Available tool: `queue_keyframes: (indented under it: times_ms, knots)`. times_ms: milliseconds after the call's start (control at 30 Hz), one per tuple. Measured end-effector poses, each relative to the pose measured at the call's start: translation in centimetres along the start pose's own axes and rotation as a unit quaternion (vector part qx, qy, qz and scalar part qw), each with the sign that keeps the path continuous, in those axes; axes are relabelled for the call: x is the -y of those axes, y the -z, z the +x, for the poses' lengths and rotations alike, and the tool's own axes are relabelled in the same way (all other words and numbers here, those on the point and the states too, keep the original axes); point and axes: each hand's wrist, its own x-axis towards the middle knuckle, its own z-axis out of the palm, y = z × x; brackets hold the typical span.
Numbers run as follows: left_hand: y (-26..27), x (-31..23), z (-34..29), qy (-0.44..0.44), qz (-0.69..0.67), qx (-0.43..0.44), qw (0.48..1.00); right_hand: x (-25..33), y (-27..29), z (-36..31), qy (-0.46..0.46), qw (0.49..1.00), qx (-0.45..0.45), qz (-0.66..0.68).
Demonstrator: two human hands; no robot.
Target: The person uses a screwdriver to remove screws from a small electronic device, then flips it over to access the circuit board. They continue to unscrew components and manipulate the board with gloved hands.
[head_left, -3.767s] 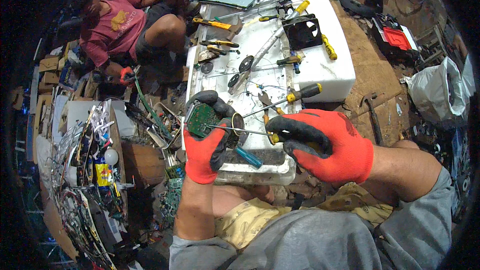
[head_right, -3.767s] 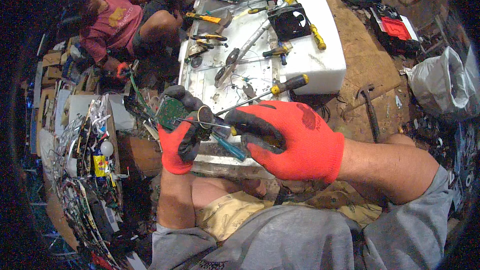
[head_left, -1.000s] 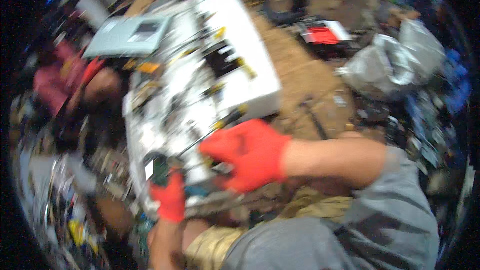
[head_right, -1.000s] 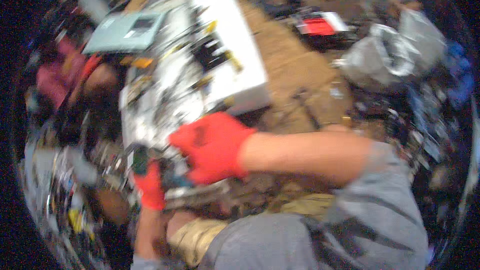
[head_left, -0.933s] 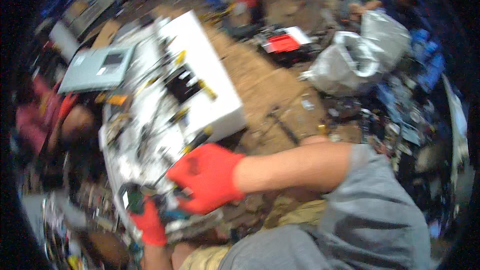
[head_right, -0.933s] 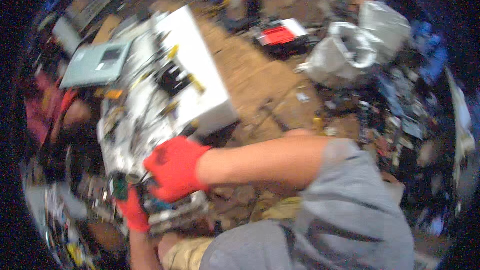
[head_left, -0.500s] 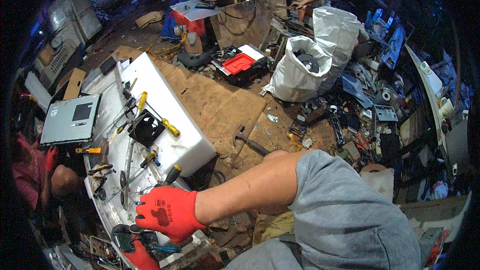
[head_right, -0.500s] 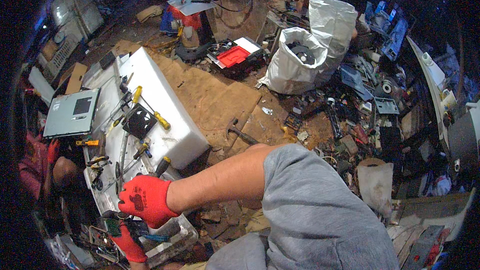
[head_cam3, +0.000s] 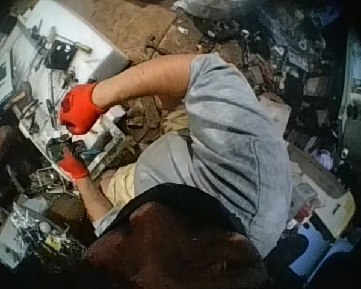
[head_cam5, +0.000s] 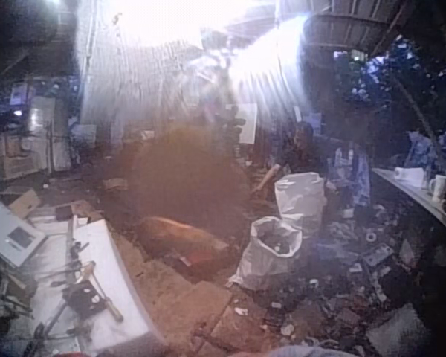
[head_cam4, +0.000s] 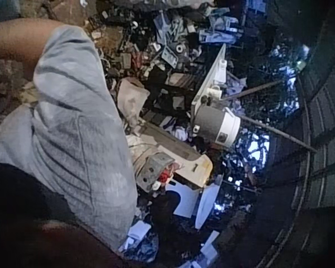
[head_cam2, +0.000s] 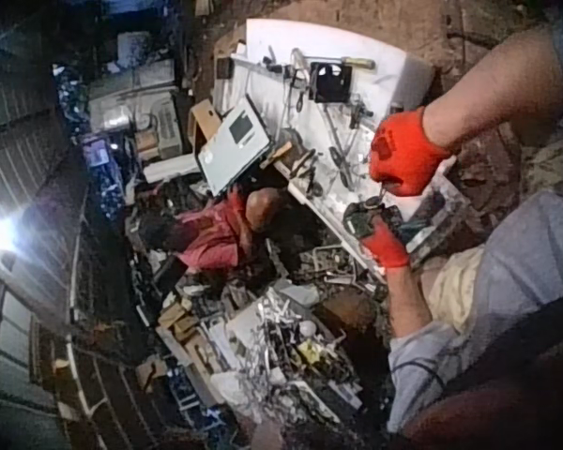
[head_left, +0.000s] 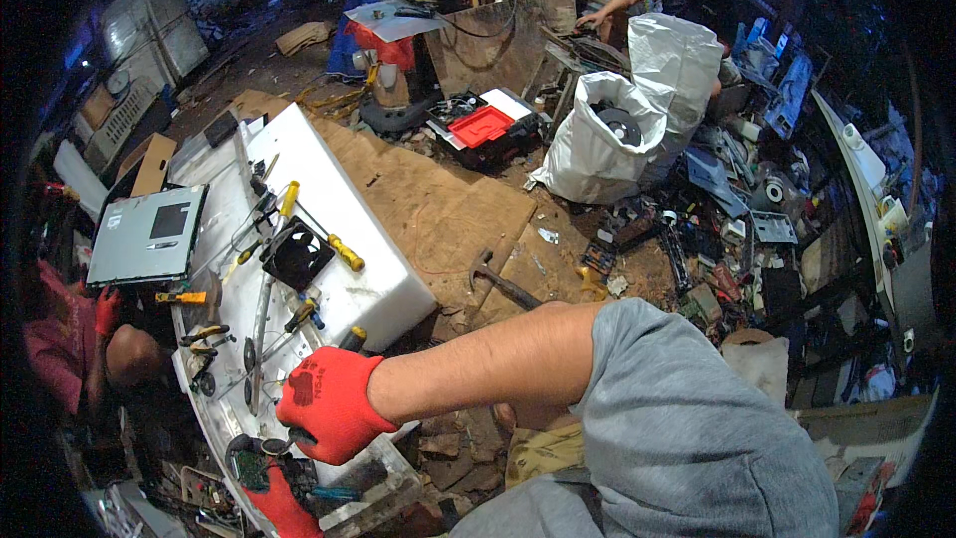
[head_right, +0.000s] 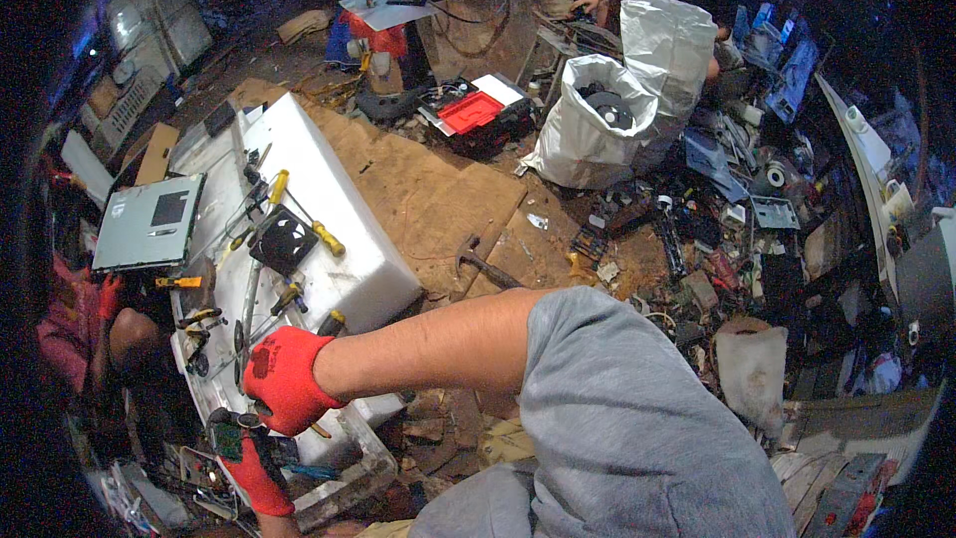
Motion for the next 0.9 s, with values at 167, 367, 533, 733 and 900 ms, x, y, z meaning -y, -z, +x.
queue_keyframes:
  times_ms: [167, 367, 533, 733, 900]
  knots:
    - [0.0, -3.3, -0.5, 0.041, -0.095, 0.0, 0.995, 0.1, -1.0, -0.1, 0.116, 0.986, -0.112, 0.038]
    - [-1.1, -5.2, -1.4, -0.009, -0.118, 0.039, 0.992, -1.1, -0.5, 1.0, -0.105, 0.966, 0.001, 0.237]
    - [-0.9, -3.2, -0.6, -0.024, -0.08, 0.039, 0.996, -3.9, -4.2, 2.2, -0.054, 0.947, 0.177, 0.262]
    - [5.2, 5.3, 2.1, -0.003, 0.011, -0.023, 1.0, 0.5, -2.2, 0.2, -0.016, 0.996, -0.03, 0.087]
    - [1.4, -0.9, -0.2, 0.067, -0.076, 0.023, 0.995, 0.1, -2.2, -0.7, 0.191, 0.974, -0.109, -0.057]
